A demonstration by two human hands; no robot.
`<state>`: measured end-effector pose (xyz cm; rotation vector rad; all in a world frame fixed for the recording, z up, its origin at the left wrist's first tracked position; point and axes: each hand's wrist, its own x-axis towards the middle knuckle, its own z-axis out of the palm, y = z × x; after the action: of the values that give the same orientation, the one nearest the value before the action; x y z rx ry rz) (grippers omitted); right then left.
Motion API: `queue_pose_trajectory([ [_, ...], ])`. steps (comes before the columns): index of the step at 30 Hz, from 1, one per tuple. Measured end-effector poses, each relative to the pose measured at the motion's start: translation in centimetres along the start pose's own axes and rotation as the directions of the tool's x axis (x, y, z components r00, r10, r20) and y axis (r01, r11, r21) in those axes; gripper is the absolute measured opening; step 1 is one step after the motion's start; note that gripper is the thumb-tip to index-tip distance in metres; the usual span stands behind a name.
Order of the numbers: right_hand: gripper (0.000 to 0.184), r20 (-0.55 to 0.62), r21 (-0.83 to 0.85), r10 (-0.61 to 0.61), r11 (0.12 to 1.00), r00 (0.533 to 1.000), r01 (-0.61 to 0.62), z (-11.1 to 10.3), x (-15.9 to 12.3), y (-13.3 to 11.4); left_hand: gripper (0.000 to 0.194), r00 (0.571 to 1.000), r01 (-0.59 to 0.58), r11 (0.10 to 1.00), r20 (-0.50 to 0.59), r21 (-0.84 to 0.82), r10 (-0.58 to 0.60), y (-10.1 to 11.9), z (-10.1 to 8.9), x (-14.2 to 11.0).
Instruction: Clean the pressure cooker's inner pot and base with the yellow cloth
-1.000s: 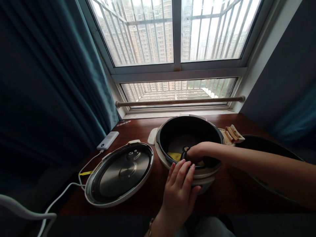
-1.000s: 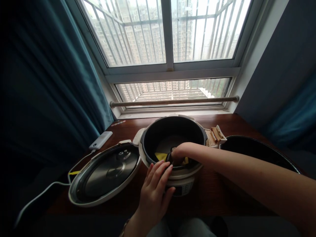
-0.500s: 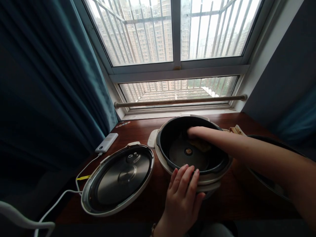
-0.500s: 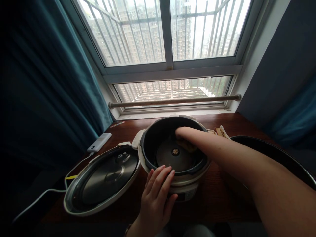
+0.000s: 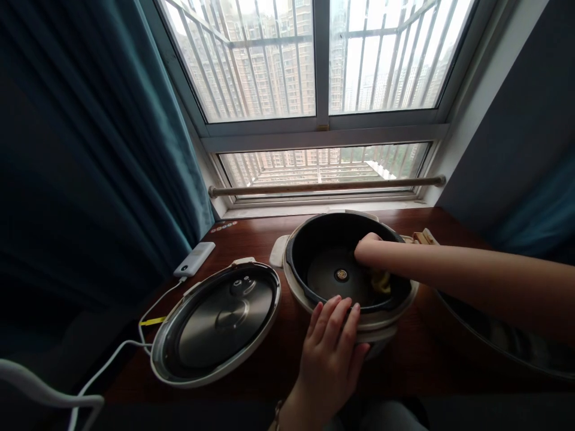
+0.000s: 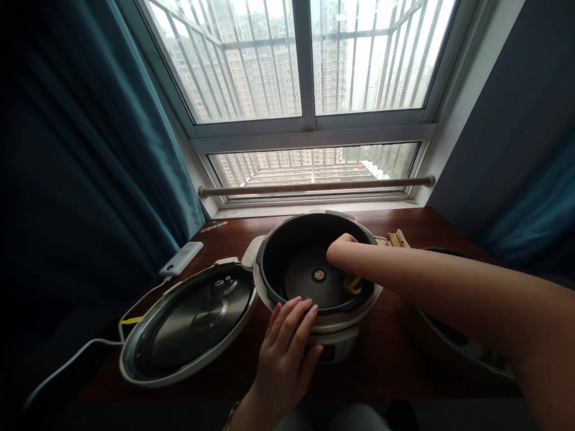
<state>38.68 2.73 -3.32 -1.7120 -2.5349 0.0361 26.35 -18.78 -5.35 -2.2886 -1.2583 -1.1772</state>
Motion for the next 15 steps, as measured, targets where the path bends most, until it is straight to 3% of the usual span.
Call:
queue_pose_trajectory([
  [3,0.015,0.17,-0.204,0.096,0.977,0.981,-0.06,-2.5,0.2,-0.2,0.036,1.0,0.006,1.0,0.001,0.003,-0.006,0.1,0.0,0.0],
  [7,0.023,0.228,-0.328,0.035,0.944,0.973,0.043,-6.5,-0.6,0.0,0.036,1.0,0.016,1.0,-0.002,-0.008,-0.016,0.1,0.0,0.0],
  [12,0.021,0.274,-0.383,0.009,0.918,0.962,0.1,-8.6,-4.8,1.0,0.037,1.0,0.018,1.0,0.006,-0.001,-0.018,0.2,-0.1,0.0],
  [15,0.012,0.22,-0.223,-0.013,0.973,0.975,0.063,-8.3,-6.8,1.2,0.038,1.0,0.023,1.0,0.019,-0.012,-0.023,0.4,-0.1,-0.1],
])
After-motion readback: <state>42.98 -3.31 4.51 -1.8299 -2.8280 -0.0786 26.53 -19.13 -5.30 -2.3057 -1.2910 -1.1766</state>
